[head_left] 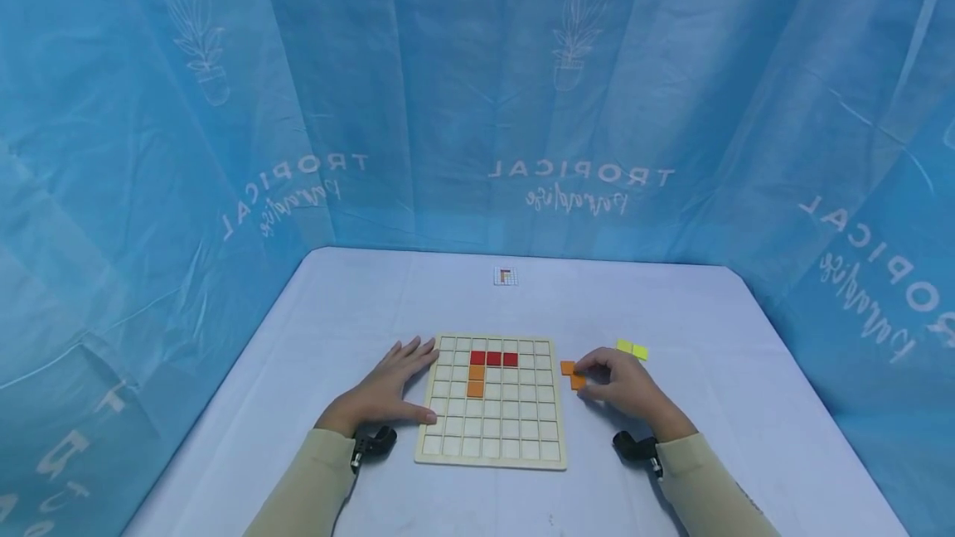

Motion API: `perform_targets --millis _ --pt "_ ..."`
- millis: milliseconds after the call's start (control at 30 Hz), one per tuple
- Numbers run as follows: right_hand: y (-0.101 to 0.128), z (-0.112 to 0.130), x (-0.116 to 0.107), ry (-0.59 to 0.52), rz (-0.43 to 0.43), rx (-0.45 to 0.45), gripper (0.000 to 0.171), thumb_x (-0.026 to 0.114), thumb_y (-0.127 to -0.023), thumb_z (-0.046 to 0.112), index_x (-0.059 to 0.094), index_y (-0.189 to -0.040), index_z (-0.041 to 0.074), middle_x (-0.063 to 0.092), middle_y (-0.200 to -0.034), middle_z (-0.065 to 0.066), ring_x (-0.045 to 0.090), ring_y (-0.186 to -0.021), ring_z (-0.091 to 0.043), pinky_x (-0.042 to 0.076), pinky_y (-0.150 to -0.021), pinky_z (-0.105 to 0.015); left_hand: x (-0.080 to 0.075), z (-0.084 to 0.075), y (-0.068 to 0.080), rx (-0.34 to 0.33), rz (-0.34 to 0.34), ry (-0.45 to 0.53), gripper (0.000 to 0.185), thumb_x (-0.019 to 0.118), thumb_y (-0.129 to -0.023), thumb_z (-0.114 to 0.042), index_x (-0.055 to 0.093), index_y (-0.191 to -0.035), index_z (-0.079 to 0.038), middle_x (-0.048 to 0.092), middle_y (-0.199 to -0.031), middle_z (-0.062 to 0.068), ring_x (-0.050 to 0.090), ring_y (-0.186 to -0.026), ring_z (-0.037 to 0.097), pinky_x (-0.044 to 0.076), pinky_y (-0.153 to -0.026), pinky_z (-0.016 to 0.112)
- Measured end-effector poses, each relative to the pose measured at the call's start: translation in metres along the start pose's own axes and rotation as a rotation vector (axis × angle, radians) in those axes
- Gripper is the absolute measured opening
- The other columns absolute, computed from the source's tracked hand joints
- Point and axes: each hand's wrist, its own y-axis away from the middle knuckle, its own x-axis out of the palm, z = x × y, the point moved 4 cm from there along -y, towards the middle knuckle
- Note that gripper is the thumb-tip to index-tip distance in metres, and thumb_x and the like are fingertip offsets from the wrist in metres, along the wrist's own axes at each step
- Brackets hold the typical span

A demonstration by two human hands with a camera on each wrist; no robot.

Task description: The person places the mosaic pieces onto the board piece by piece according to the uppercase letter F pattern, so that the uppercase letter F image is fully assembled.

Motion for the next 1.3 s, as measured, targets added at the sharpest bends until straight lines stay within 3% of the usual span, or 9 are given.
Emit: perform_targets --millis 433,933,1300 --pt "0.000 0.001 0.003 0.050 -0.013 -0.044 0.028 0.089 -0.082 0.001 0.080 -0.102 0.018 0.072 -0.106 0.008 0.065 -0.100 -0.017 0.057 -0.095 -0.045 -0.002 -0.002 0.000 -0.003 0.004 0.003 0.123 0.079 -0.070 -0.081 0.038 -0.165 -0.015 0.023 -0.173 0.000 0.006 -0.160 0.028 0.005 -0.126 0.058" --pt "-0.002 0.001 -0.001 0.042 -0.009 -0.036 0.025 0.089 -0.085 0.009 0.080 -0.105 0.021 0.072 -0.109 0.008 0.065 -0.101 -0.016 0.057 -0.096 -0.045 -0.002 -0.001 -0.001 0.003 0.007 0.008 0.122 0.080 -0.071 -0.080 0.037 -0.165 -0.015 0.022 -0.173 0.000 0.005 -0.160 0.029 0.004 -0.126 0.056" --pt "-0.005 0.015 0.001 0.010 -0.018 -0.144 0.022 0.086 -0.087 0.005 0.080 -0.105 0.015 0.071 -0.106 0.008 0.067 -0.092 -0.011 0.060 -0.085 -0.033 -0.001 0.000 0.000 0.004 0.002 0.002 0.123 0.080 -0.071 -0.081 0.037 -0.165 -0.014 0.022 -0.173 0.001 0.005 -0.160 0.029 0.005 -0.126 0.057"
